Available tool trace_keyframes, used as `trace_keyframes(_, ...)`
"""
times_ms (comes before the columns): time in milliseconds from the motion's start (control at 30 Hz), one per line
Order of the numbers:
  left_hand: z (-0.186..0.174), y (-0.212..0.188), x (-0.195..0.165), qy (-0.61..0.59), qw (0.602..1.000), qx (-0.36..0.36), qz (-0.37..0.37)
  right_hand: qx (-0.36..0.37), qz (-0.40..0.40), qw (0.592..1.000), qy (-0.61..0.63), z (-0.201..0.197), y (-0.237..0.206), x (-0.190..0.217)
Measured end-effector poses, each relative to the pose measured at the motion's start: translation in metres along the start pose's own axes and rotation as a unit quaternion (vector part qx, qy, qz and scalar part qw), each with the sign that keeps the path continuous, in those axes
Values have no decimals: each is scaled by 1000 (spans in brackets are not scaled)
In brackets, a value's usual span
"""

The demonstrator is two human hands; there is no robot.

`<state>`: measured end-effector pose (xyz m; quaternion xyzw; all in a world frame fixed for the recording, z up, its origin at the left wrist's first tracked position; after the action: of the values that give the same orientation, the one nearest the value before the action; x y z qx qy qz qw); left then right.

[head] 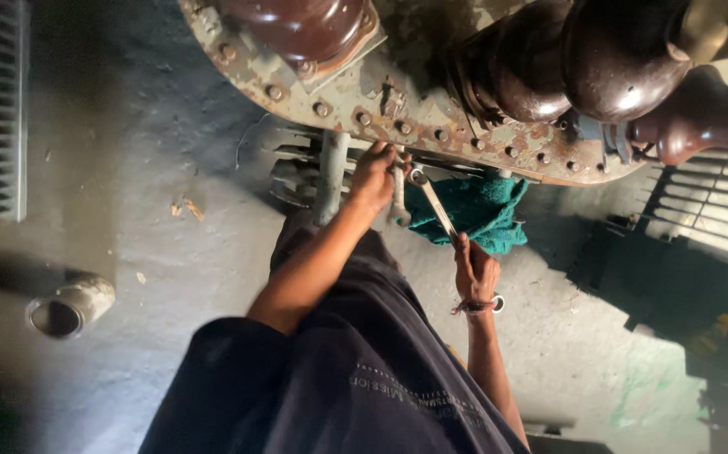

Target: The person uses a wrench to tighten bolts on a large industrial machine with brown insulators. They repeatedly apply the wrench to different bolts, occasionally using a cloth to wipe the surface. The task involves methodical tightening of multiple fasteners on the equipment.

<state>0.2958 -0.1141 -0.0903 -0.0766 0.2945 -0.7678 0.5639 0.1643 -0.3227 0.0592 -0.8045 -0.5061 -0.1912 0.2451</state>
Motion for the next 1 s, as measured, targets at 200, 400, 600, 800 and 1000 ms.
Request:
trace_keyframes(200, 6, -10, 3, 62, 995, 6, 79, -45, -122, 991, -29, -7, 25, 21)
trace_keyframes(400, 11, -12, -1, 177, 959, -208, 72, -22, -158, 976, -149, -4, 71, 32)
trace_keyframes(600, 44, -14, -1, 216, 940, -234, 124, 0, -186, 968, -171, 0, 110, 38)
trace_keyframes(800, 60, -15, -19, 242, 905, -222, 271, -234, -318, 813, -428, 38, 51, 60)
trace_keyframes(1000, 55, -7, -12, 173, 938, -259, 155, 13, -70, 967, -245, 20, 94, 46)
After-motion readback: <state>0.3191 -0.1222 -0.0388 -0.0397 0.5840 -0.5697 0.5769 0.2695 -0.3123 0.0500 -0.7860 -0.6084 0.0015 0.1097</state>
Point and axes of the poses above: each hand's wrist, its own y-axis towards the middle knuckle, its own z-axis out of the palm, x = y × z, the point moved 6 cm from there along y, towards the middle knuckle, and after that the axes turned 4 degrees about -x, right-handed, at the moved point
